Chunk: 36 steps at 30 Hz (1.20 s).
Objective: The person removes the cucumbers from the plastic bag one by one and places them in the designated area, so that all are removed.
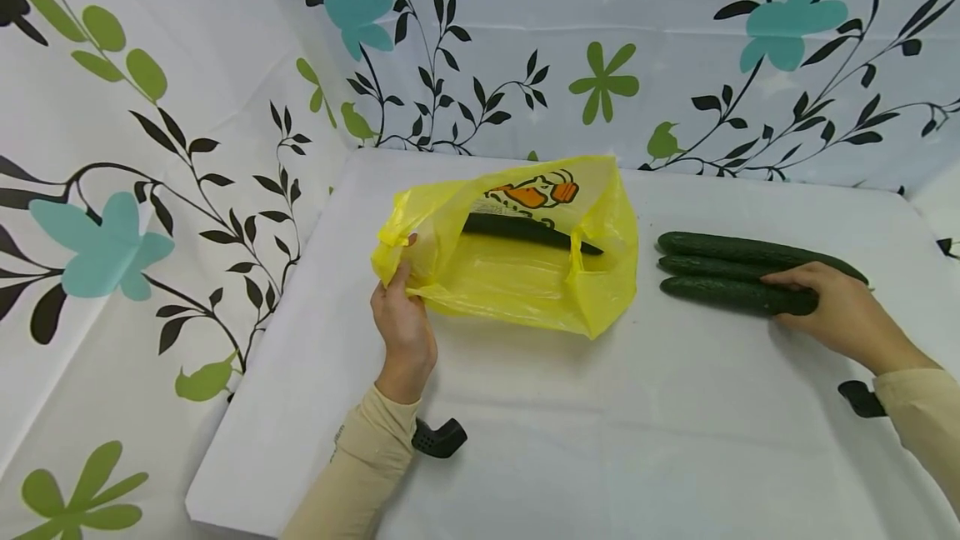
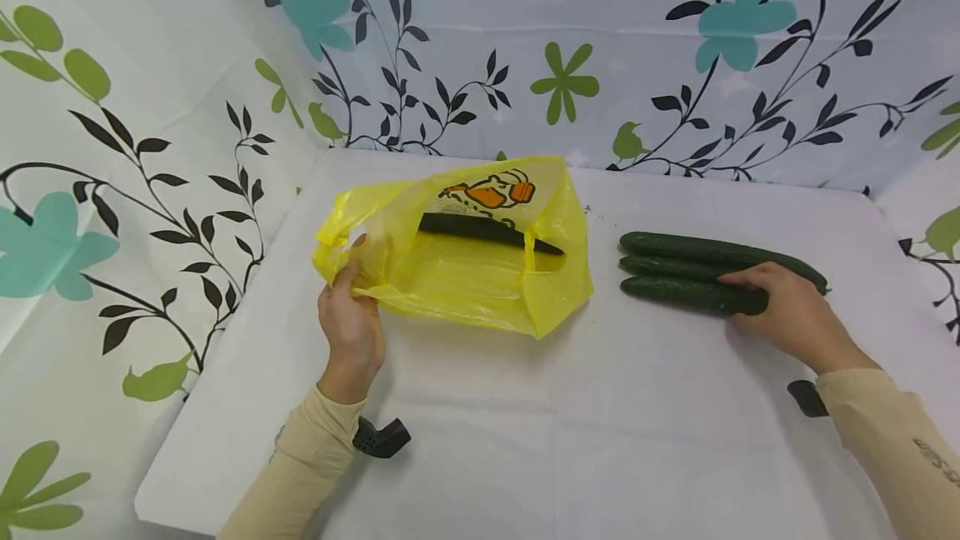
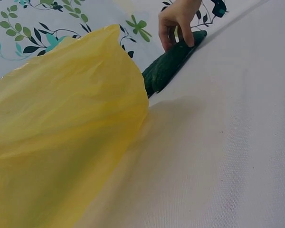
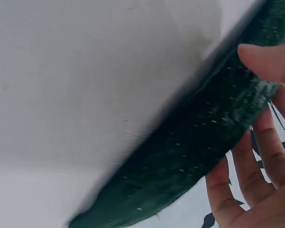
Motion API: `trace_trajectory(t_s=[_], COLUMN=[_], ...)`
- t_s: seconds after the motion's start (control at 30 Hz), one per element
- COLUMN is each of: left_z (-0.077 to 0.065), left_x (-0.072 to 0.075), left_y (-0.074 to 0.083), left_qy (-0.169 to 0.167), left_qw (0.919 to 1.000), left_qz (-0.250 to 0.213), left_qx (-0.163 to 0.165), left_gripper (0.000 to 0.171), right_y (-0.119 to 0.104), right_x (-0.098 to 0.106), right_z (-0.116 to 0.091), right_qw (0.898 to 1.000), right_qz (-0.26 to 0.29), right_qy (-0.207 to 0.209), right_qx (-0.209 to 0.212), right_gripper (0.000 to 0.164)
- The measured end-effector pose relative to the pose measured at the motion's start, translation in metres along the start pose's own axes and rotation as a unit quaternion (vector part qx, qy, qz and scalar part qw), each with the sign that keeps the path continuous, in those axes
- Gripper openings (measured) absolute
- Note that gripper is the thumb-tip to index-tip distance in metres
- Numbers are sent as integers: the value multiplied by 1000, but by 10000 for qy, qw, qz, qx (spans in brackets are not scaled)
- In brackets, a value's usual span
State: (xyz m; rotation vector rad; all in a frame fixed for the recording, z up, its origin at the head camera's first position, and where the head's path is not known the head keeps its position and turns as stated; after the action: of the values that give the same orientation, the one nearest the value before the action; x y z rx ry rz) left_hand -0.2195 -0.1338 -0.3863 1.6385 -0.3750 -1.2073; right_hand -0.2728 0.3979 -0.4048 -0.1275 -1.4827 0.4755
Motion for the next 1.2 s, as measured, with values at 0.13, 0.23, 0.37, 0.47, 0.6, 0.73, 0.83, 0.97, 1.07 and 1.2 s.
trace_trajectory(t_s=[0.13,0.23,0.37,0.47,0.6,0.73,0.83,0.97,1.07,1.2], left_z=[1,1,1,1,1,0,0,0,0,-1], left_x=[-1,-1,0,1,2,3,3,3,3,4], left_y=[-1,-2,-2,-1,-2,-2,-1,-1,0,0], left_qy=[-11,13,20,26,62,43,10,-37,-42,-14], left_qw=[10000,9999,9998,9999,9998,9997,9997,9998,9999,9998], left_qz=[-15,-7,-5,-19,13,63,51,10,5,16], left_qx=[67,153,174,139,172,225,220,179,168,183], left_gripper=[38,37,37,37,37,39,39,38,38,38], right_y=[-5,-13,-31,-48,-70,-83,-91,-100,-111,-134], right_x=[2,5,12,18,22,21,17,15,15,16], right_z=[-2,-2,0,2,5,6,5,2,1,2], right_qw=[9999,9999,9998,9995,9990,9988,9982,9963,9948,9917], right_qz=[100,118,200,285,358,351,263,237,380,570], right_qy=[-53,-83,-55,5,-27,-210,-359,-405,-333,-285], right_qx=[-52,-19,67,169,276,277,409,717,880,1112], right_gripper=[58,63,65,63,62,66,72,78,78,77])
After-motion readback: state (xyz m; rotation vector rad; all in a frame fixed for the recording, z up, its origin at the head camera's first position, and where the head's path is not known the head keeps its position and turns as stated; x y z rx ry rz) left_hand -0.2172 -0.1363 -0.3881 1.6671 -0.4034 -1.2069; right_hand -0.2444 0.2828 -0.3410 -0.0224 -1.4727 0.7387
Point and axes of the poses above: each hand's wrist, its own z-axis towards the middle knuckle, its own x-axis out of the back of the hand, y = z × x, the point moved 8 cm from there along z, towards the middle knuckle, and after that the axes turned 5 degrees about y, right-handed, at the moved point
